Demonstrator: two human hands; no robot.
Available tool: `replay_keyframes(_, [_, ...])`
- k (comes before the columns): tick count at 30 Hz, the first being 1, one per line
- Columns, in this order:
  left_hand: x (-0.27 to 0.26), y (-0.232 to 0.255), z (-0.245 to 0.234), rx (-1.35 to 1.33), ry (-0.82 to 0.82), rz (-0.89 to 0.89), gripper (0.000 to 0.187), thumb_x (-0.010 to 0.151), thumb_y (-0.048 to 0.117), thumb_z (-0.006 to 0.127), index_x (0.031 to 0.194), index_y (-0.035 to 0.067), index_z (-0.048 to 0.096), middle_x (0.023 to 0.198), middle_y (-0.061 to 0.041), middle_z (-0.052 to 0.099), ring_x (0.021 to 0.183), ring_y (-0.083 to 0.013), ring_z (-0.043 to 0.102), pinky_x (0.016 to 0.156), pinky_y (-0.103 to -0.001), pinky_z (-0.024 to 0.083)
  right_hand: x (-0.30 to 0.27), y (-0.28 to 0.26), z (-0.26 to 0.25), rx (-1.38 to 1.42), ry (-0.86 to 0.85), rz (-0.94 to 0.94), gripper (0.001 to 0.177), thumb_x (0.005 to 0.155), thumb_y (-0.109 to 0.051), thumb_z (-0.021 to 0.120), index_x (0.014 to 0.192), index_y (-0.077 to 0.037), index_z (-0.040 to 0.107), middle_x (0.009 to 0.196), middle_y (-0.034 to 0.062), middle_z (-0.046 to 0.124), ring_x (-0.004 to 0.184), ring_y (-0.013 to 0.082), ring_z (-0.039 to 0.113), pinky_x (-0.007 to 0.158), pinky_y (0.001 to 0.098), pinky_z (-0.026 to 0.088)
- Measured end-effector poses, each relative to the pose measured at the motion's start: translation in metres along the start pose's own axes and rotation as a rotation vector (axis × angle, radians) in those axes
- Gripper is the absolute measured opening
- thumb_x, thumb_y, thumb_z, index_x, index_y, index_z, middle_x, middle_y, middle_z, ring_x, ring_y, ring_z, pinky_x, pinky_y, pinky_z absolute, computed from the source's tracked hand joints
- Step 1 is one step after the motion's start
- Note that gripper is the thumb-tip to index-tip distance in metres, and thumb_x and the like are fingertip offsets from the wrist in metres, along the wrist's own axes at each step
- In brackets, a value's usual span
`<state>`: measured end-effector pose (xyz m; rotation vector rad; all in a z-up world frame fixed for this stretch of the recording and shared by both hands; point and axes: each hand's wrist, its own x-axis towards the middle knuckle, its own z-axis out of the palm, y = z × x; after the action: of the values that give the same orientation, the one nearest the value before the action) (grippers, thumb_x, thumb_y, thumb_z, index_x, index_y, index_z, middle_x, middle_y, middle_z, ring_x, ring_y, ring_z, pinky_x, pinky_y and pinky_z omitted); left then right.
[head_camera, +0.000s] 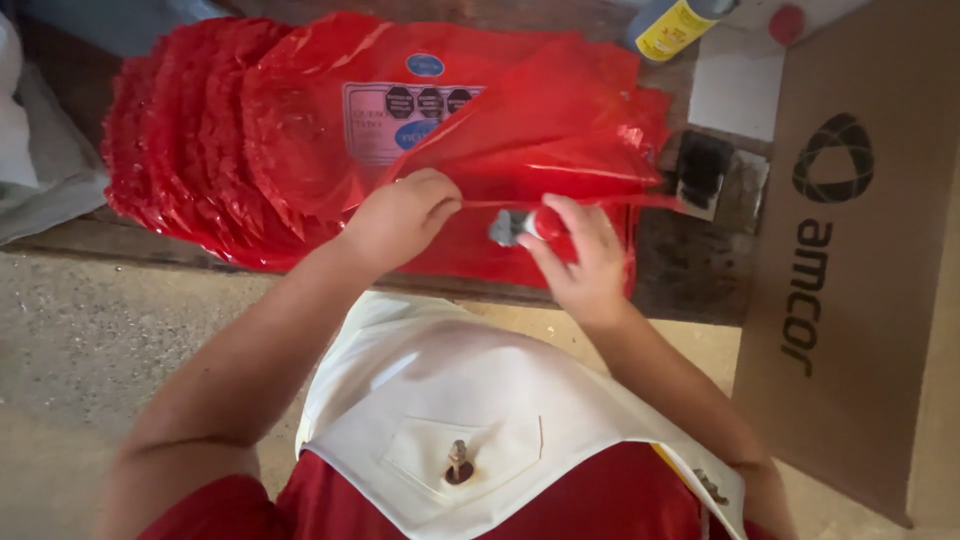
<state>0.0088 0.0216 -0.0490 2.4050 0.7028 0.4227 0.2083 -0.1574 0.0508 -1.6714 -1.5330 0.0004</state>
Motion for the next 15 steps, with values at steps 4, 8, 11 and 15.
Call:
replay_keyframes(4, [-0.003,0.009,-0.022,-0.072,-0.056,0.041,0.021,0.097,0.043,0.07,0.116,0.035,0.065,0.123,0.013,0.063,0.11,-0.0163,0.069,0.084,-0.036,0.06,-0.007,0.011,0.038,-0.033,0.064,-0.066,0.045,0.084,-0.023,0.089,0.123,-0.007,0.073,0.099,0.0117,0.068,0.086,0.0298,0.07,0.079,0.0386,0.06])
replay_keyframes(8, [-0.01,0.004,-0.018,0.108,-0.217,0.299,0.021,0.086,0.03,0.078,0.105,0.024,0.072,0.141,0.002,0.055,0.128,-0.0313,0.059,0.089,-0.043,0.06,0.01,0.015,0.033,0.048,0.008,0.001,0.046,0.086,-0.019,0.088,0.127,-0.006,0.071,0.098,0.0162,0.069,0.089,0.0344,0.071,0.078,0.0421,0.061])
replay_keyframes(11, [-0.008,-0.004,-0.009,0.259,-0.22,0.322,0.023,0.082,0.032,0.081,0.101,0.022,0.075,0.14,0.0,0.054,0.125,-0.0326,0.059,0.084,-0.041,0.061,0.023,0.012,0.008,0.208,0.011,0.211,0.048,0.088,-0.012,0.086,0.132,-0.006,0.067,0.11,0.0219,0.068,0.097,0.036,0.072,0.081,0.042,0.062])
replay_keyframes(15, [-0.01,-0.02,0.016,0.199,-0.148,0.288,0.013,0.09,0.032,0.073,0.094,0.019,0.073,0.136,0.001,0.058,0.11,-0.0353,0.067,0.075,-0.044,0.061,0.035,-0.011,-0.043,0.296,0.131,0.367,0.044,0.093,-0.009,0.082,0.133,-0.006,0.064,0.119,0.0184,0.064,0.103,0.0252,0.069,0.087,0.0366,0.061])
